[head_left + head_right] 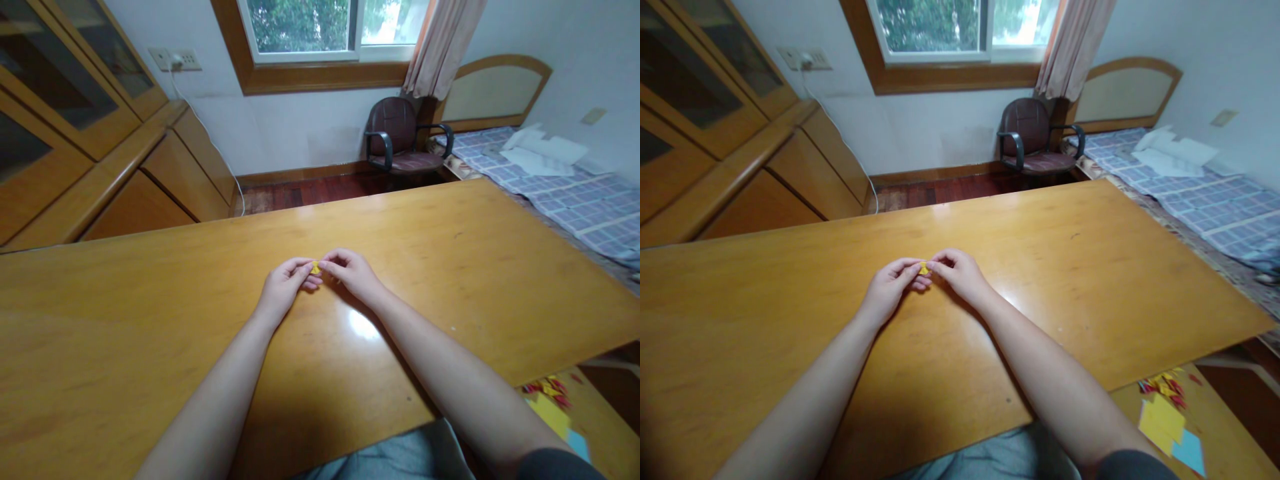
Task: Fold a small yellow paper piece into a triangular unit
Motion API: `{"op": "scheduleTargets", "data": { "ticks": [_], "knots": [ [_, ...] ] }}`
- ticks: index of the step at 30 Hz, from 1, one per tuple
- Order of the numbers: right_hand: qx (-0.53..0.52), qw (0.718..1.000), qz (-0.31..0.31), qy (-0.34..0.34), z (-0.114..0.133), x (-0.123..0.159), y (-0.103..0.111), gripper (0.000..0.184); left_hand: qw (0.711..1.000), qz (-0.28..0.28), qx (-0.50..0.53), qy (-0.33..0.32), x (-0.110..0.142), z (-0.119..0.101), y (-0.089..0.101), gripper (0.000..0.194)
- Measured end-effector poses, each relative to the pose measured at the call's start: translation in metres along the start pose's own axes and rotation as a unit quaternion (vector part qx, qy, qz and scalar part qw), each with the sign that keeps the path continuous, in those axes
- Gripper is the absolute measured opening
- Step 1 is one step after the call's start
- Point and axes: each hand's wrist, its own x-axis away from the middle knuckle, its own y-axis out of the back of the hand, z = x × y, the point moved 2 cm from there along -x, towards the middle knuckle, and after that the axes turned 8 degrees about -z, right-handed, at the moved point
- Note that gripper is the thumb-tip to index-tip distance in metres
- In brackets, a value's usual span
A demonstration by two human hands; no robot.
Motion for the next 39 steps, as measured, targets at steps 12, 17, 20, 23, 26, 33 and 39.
{"op": "scheduleTargets", "data": {
  "ticks": [12,17,20,23,26,33,39],
  "knots": [
    [-0.083,0.995,-0.026,-0.049,-0.0021,-0.0021,0.0017,0.025,0.999,0.008,0.035,0.013,0.0012,0.0009,-0.0017,0.040],
    [-0.101,0.992,-0.059,-0.037,-0.0025,-0.0039,0.0039,0.030,0.999,0.031,0.039,0.019,0.0029,-0.0009,-0.0024,0.049],
    [-0.114,0.992,-0.050,-0.037,-0.0021,-0.0036,0.0040,0.032,0.998,0.043,0.035,0.025,0.0047,-0.0032,-0.0031,0.054],
    [-0.115,0.992,-0.047,-0.032,-0.0013,-0.0032,0.0044,0.031,0.998,0.035,0.035,0.031,0.0056,-0.0043,-0.0028,0.053],
    [-0.110,0.993,-0.042,-0.026,-0.0017,-0.0029,0.0038,0.030,0.999,0.027,0.032,0.033,0.0052,-0.0038,-0.0019,0.050],
    [-0.067,0.998,-0.008,0.008,-0.0077,-0.0012,0.0002,0.027,1.000,0.017,0.016,0.018,0.0037,-0.0036,-0.0022,0.048],
    [0.047,0.989,-0.037,0.139,0.0021,0.0014,0.0024,0.013,0.999,-0.018,0.051,0.003,0.0010,-0.0038,0.0006,0.045]
  ]
}}
